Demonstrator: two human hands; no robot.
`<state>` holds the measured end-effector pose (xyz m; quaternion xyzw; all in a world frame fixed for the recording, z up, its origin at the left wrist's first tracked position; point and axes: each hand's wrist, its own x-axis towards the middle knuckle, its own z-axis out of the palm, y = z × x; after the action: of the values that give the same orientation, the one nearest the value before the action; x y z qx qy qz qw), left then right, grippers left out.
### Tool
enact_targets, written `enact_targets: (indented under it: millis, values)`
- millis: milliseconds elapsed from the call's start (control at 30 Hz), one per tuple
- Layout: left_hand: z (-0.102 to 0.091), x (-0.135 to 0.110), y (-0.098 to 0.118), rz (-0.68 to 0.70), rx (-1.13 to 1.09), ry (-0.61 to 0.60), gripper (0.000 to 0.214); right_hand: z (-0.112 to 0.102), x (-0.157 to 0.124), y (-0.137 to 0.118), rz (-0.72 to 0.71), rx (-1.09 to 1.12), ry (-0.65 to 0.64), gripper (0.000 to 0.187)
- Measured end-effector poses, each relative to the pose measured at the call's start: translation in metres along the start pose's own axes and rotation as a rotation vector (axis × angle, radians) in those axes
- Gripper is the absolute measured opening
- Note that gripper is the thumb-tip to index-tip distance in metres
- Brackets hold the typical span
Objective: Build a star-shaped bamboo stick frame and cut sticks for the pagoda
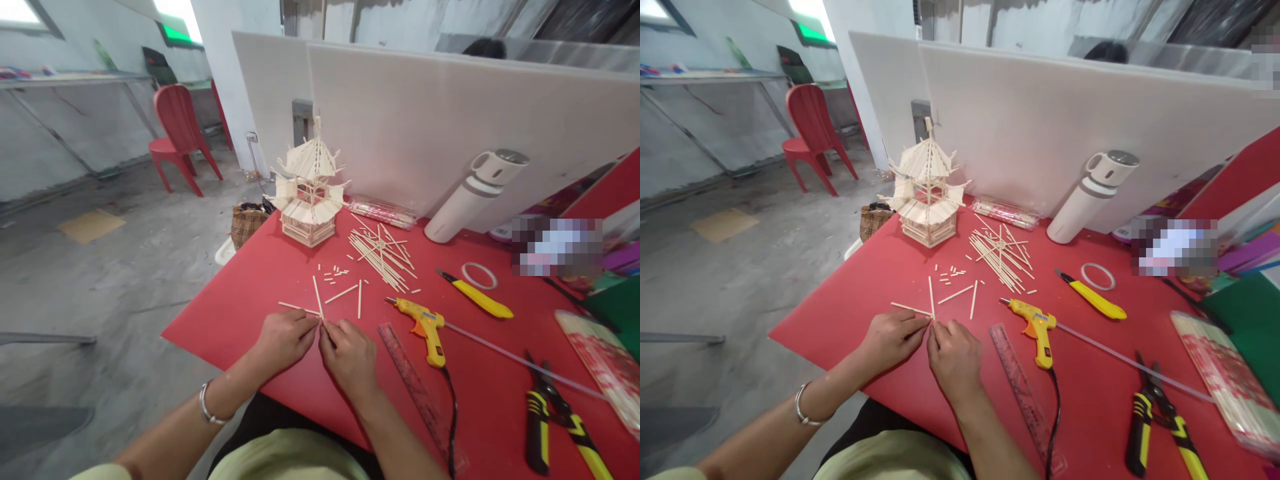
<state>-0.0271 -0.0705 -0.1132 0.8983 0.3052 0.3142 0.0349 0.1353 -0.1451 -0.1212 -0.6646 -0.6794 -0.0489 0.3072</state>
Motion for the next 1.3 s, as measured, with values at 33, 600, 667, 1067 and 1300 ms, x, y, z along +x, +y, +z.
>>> enact_targets:
  millis: [33,600,667,1067,1300]
  values:
    - [0.0,0.0,0.0,0.0,-0.002,-0.001,0.024,0.0,0.0,0.0,-0.002,-0.001,0.002,0.031]
    - [-0.002,-0.001,0.002,-0.013,0.018,-0.005,0.024,0.001,0.0,-0.001,0.005,-0.01,-0.013,0.029]
    - [-0.002,-0.001,0.001,-0.009,0.021,-0.005,0.023,0.003,-0.001,-0.001,0.014,-0.01,-0.021,0.028]
    - [-0.002,-0.003,0.001,-0.003,-0.01,-0.007,0.022,-0.005,-0.001,-0.004,0.228,0.112,-0.085,0.017]
    - [-0.007,0.0,0.001,-0.067,-0.077,0.053,0.024,-0.006,0.003,-0.01,0.315,0.018,-0.143,0.013]
